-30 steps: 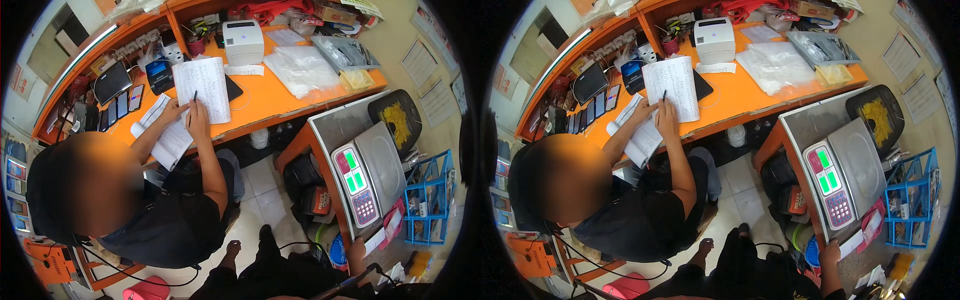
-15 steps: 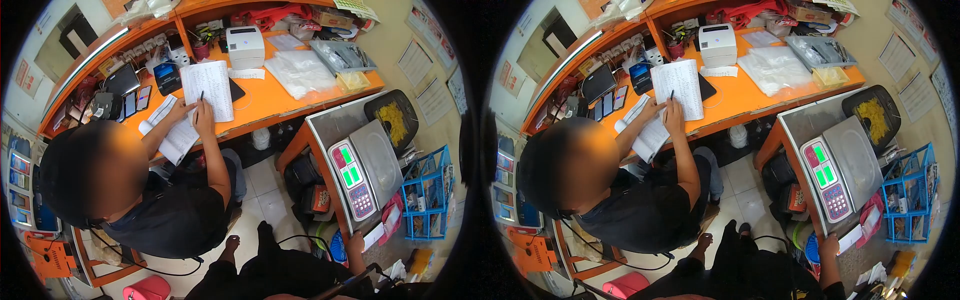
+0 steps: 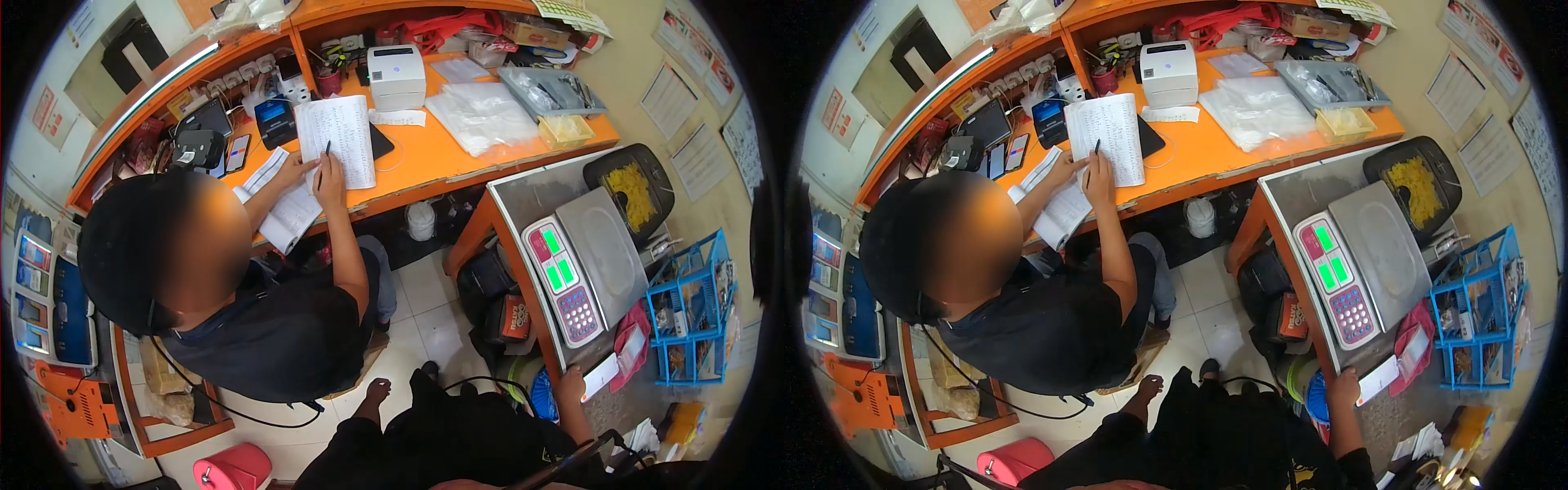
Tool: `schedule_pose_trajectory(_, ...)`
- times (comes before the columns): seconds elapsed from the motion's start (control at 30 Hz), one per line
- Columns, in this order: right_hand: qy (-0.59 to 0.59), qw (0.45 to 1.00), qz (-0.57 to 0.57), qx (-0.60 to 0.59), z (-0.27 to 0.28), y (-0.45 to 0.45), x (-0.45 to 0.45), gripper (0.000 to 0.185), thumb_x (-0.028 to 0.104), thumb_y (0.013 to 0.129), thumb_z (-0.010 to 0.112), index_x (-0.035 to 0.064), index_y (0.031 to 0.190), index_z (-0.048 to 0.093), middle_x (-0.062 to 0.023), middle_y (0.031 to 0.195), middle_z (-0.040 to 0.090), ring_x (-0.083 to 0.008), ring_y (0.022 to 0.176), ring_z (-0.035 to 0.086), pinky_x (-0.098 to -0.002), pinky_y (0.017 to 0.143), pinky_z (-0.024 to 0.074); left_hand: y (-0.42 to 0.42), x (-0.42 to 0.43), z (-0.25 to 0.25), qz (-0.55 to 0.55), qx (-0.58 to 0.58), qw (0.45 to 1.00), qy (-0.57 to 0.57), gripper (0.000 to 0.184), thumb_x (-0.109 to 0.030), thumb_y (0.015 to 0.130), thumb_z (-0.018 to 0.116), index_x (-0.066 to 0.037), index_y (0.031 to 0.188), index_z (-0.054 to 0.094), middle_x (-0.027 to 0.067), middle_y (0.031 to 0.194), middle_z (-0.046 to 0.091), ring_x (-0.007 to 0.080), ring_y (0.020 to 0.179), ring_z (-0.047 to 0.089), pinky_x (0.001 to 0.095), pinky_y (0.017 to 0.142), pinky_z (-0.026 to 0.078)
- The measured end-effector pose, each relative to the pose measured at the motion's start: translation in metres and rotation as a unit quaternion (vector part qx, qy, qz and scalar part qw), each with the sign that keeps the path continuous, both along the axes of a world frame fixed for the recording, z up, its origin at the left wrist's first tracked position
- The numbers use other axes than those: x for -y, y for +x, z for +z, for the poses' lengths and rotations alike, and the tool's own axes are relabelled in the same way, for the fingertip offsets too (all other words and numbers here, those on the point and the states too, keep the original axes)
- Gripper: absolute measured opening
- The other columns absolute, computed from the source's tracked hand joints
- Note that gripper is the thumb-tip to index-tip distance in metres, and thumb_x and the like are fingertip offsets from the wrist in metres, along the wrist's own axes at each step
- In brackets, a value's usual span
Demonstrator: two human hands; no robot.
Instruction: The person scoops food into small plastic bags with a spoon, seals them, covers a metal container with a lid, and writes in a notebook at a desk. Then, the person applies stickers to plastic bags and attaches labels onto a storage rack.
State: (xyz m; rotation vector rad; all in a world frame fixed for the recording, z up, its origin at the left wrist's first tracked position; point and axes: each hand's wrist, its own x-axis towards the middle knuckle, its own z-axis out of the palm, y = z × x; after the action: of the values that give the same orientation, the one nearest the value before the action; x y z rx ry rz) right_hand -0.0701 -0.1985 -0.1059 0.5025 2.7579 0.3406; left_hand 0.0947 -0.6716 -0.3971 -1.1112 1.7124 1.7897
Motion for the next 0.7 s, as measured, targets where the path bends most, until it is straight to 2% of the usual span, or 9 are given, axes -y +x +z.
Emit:
schedule_pose_trajectory(0.13, -0.01, 1.0, -0.022, -0.018, -0.012, -0.001, -0.006, 0.039, 0.023, 0.077, 0.069, -0.0008, 0.097, 0.046, -0.0192, 0.093, 0.065, -0.0319, 0.086, 0.068, -0.0369, 0.071, 0.0552, -0.001, 0.011, 0.009, -0.018, 0.002, 0.999, -0.028, 0.019, -0.021, 0.083, 0.065, -0.008, 0.095, 0.064, 0.0072, 0.074, 0.066, 0.0153, 0.062, 0.063, 0.0296, 0.055, 0.052)
schedule_pose_trajectory(0.17, -0.003, 1.0, -0.023, -0.02, -0.019, -0.001, -0.01, 0.039, 0.023, 0.077, 0.069, -0.0007, 0.097, 0.046, -0.0191, 0.093, 0.065, -0.0319, 0.086, 0.068, -0.0371, 0.072, 0.0552, -0.001, 0.011, 0.01, 0.022, 0.017, 0.999, -0.032, 0.018, -0.02, 0.082, 0.065, -0.008, 0.095, 0.064, 0.0075, 0.075, 0.066, 0.0157, 0.062, 0.063, 0.0297, 0.055, 0.052)
schedule_pose_trajectory(0.27, -0.018, 1.0, -0.014, -0.016, 0.003, 0.003, -0.001, 0.033, 0.018, 0.08, 0.065, -0.0001, 0.1, 0.046, -0.0187, 0.094, 0.065, -0.0317, 0.086, 0.067, -0.038, 0.072, 0.0547, 0.001, 0.019, 0.013, -0.005, 0.024, 0.997, -0.079, 0.017, -0.019, 0.081, 0.065, -0.008, 0.094, 0.065, 0.0078, 0.074, 0.066, 0.016, 0.062, 0.063, 0.0293, 0.055, 0.052)
schedule_pose_trajectory(0.4, -0.086, 0.995, -0.016, -0.053, 0.019, 0.009, 0.005, 0.033, 0.016, 0.08, 0.064, 0.0003, 0.103, 0.046, -0.021, 0.096, 0.064, -0.0366, 0.088, 0.065, -0.0427, 0.074, 0.0528, 0.014, 0.014, 0.009, 0.05, -0.005, 0.997, -0.054, 0.013, -0.019, 0.081, 0.063, -0.006, 0.082, 0.067, 0.0075, 0.069, 0.066, 0.0162, 0.057, 0.062, 0.0298, 0.052, 0.051)
schedule_pose_trajectory(0.43, -0.111, 0.991, -0.012, -0.072, 0.018, 0.013, 0.003, 0.033, 0.016, 0.08, 0.063, -0.0005, 0.103, 0.046, -0.0228, 0.099, 0.062, -0.0403, 0.088, 0.063, -0.0455, 0.075, 0.0515, 0.017, 0.014, 0.008, 0.013, 0.003, 0.998, -0.059, 0.014, -0.019, 0.081, 0.063, -0.006, 0.082, 0.068, 0.007, 0.068, 0.065, 0.0159, 0.057, 0.061, 0.03, 0.052, 0.051)
schedule_pose_trajectory(0.53, -0.088, 0.99, -0.013, -0.106, 0.022, 0.027, 0.005, 0.023, 0.017, 0.079, 0.065, 0.0005, 0.092, 0.055, -0.0204, 0.091, 0.065, -0.0372, 0.084, 0.065, -0.0453, 0.073, 0.0514, 0.019, 0.016, 0.01, -0.084, 0.017, 0.994, -0.074, 0.015, -0.02, 0.081, 0.062, -0.005, 0.084, 0.066, 0.007, 0.067, 0.064, 0.0167, 0.057, 0.061, 0.0306, 0.052, 0.05)
schedule_pose_trajectory(0.6, -0.184, 0.982, 0.04, -0.026, 0.047, 0.036, 0.013, 0.019, 0.019, 0.078, 0.067, 0.0018, 0.086, 0.062, -0.0182, 0.083, 0.065, -0.0343, 0.08, 0.065, -0.0434, 0.07, 0.0508, 0.016, 0.017, 0.013, -0.126, 0.018, 0.989, -0.078, 0.017, -0.019, 0.083, 0.061, -0.004, 0.09, 0.064, 0.0089, 0.072, 0.062, 0.0192, 0.061, 0.06, 0.0313, 0.053, 0.051)
schedule_pose_trajectory(0.63, -0.231, 0.971, 0.065, 0.014, 0.061, 0.039, 0.019, 0.018, 0.02, 0.078, 0.068, 0.0025, 0.082, 0.065, -0.0171, 0.079, 0.065, -0.0329, 0.078, 0.066, -0.0424, 0.069, 0.0505, 0.016, 0.016, 0.016, -0.095, 0.016, 0.993, -0.074, 0.017, -0.02, 0.084, 0.061, -0.004, 0.089, 0.064, 0.0085, 0.073, 0.063, 0.0192, 0.062, 0.061, 0.0313, 0.051, 0.05)
schedule_pose_trajectory(0.7, -0.391, 0.919, 0.03, 0.041, 0.067, 0.043, 0.018, 0.016, 0.019, 0.077, 0.07, 0.0044, 0.081, 0.068, -0.015, 0.073, 0.065, -0.0294, 0.072, 0.066, -0.0394, 0.066, 0.0493, 0.008, 0.027, 0.001, -0.268, -0.072, 0.95, -0.143, 0.019, -0.022, 0.084, 0.06, -0.005, 0.092, 0.063, 0.0086, 0.076, 0.064, 0.0189, 0.064, 0.061, 0.0309, 0.053, 0.049)
